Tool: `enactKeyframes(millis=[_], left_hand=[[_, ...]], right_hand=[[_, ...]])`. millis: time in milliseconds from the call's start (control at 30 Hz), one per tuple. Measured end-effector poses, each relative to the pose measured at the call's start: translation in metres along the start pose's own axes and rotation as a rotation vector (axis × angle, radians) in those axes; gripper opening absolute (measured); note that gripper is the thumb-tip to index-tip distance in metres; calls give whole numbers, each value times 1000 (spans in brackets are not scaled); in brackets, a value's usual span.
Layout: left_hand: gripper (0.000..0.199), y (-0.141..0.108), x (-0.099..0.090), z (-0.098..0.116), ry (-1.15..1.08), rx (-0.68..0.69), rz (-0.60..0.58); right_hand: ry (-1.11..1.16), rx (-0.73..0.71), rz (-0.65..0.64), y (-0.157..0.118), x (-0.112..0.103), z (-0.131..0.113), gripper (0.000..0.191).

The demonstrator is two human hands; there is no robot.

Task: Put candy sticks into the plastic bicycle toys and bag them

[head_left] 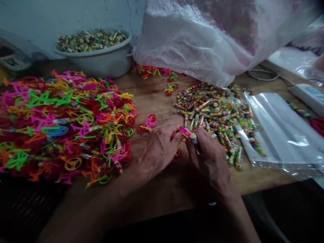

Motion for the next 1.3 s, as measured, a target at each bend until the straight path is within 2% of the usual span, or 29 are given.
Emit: enactKeyframes(millis=[67,133,200,267,467,600,700,767,900,967,1033,1167,1233,1300], left_hand=[[25,-1,5,0,33,-13,29],[24,-2,11,1,61,-44,74],[23,-5,17,3,88,-95,113],[21,-7,22,6,132,-138,142],[29,-8,28,11,300,-94,156],[23,-5,29,5,156,-87,219],[20,-1,28,1,-25,-125,226],[20,1,26,1,-58,-144,231],[23,4,21,1,-115,-125,247],[25,6,20,-1,-248,-157,209],[27,8,18,-4,-454,-248,145],[34,6,4,-11,-906,-431,3],[31,1,-8,-11,-1063,-443,-90],[40,-6,-23,-12,-1149,-418,-153]], right_hand=[[18,93,63,-3,2,-3,12],[36,273,120,-6,6,-7,15],[82,462,120,-8,10,-12,16],[168,592,103,-9,13,-15,17],[382,748,135,-2,9,-15,20],[768,945,77,-3,16,-12,26],[772,944,122,-5,20,-11,26],[771,946,155,-5,20,-11,26],[962,1014,114,-5,19,-8,25],[1039,1041,93,-6,16,-4,26],[1033,1018,102,-8,11,3,27],[737,790,26,-12,4,11,26],[536,642,-26,-11,4,6,23],[331,508,-41,-7,6,-3,20]])
Point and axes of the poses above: each hand's wrist, its own y-axis towards the middle knuckle, its own x-axis out of the palm, z = x × y, the point moved 2 cm from there along y, towards the middle knuckle, and after that the axes turned 11 degrees about -y, right-handed, at the moved point
